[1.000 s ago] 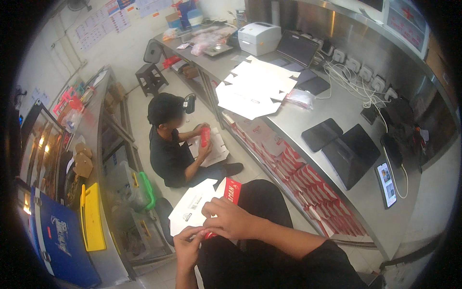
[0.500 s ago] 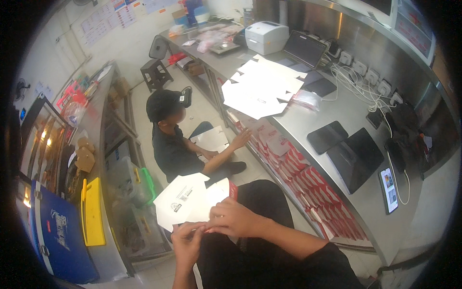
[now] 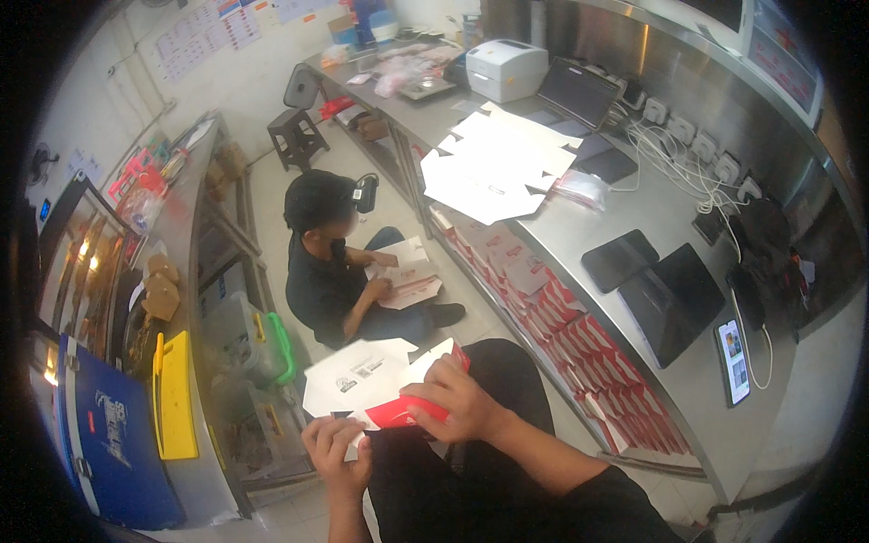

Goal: The person assembles small red and white cardboard boxes by folding flaps and tucking them into place. The person repeatedly picks up flat box pieces, folds them into shape, and stacks the finished boxes on the counter.

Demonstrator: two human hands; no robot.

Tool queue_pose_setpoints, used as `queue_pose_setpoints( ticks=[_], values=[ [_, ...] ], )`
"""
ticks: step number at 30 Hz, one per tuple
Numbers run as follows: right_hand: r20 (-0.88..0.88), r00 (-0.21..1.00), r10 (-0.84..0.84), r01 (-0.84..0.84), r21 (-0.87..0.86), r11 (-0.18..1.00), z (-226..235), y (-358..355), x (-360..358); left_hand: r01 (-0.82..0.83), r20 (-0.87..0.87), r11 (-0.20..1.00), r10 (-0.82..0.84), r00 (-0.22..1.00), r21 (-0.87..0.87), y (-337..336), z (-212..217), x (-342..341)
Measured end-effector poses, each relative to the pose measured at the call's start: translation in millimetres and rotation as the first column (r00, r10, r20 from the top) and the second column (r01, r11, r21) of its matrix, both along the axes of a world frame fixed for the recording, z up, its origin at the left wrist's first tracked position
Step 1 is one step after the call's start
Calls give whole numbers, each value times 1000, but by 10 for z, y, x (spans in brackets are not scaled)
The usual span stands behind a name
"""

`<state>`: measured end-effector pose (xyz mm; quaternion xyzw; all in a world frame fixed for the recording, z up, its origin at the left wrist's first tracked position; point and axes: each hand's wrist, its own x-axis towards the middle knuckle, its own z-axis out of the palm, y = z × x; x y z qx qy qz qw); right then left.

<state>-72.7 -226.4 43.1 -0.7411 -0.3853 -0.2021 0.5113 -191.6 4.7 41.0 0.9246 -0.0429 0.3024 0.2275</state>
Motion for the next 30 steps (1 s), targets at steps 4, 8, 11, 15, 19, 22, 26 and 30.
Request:
queue_pose_setpoints(
  ticks=[4, 8, 11, 15, 19, 22, 26, 30],
  values=[
    [-19, 987, -161, 161, 13, 987, -70, 36, -78, 21, 179, 950, 37, 983, -312, -18, -354, -22],
    [17, 996, -91, 90, 59, 994, -38, 113, -116, 28, 8, 560, -38, 999, -828, -276, -368, 188],
    [36, 996, -81, 80, 32, 996, -17, 123, -153, 84, -7, 347, -254, 967, -934, -301, -546, 222],
    [38, 995, -90, 91, -28, 995, -43, 35, -192, 128, -38, 453, -340, 940, -882, -313, -294, 287],
    [24, 1000, -8, 9, -23, 1000, -45, 82, -245, 73, -127, 528, -332, 935, -846, -286, -273, 256],
    [9, 1000, -8, 8, -26, 1000, -35, 110, -270, -7, -70, 310, -194, 978, -951, -429, -298, 261],
    [13, 1000, 19, -19, 13, 1000, -26, 161, -302, -91, -117, 314, -65, 991, -945, -529, -288, 236],
    [24, 999, 27, -27, 22, 999, -56, 77, -252, 11, -86, 370, -244, 966, -929, -433, -457, 180]
  ],
)
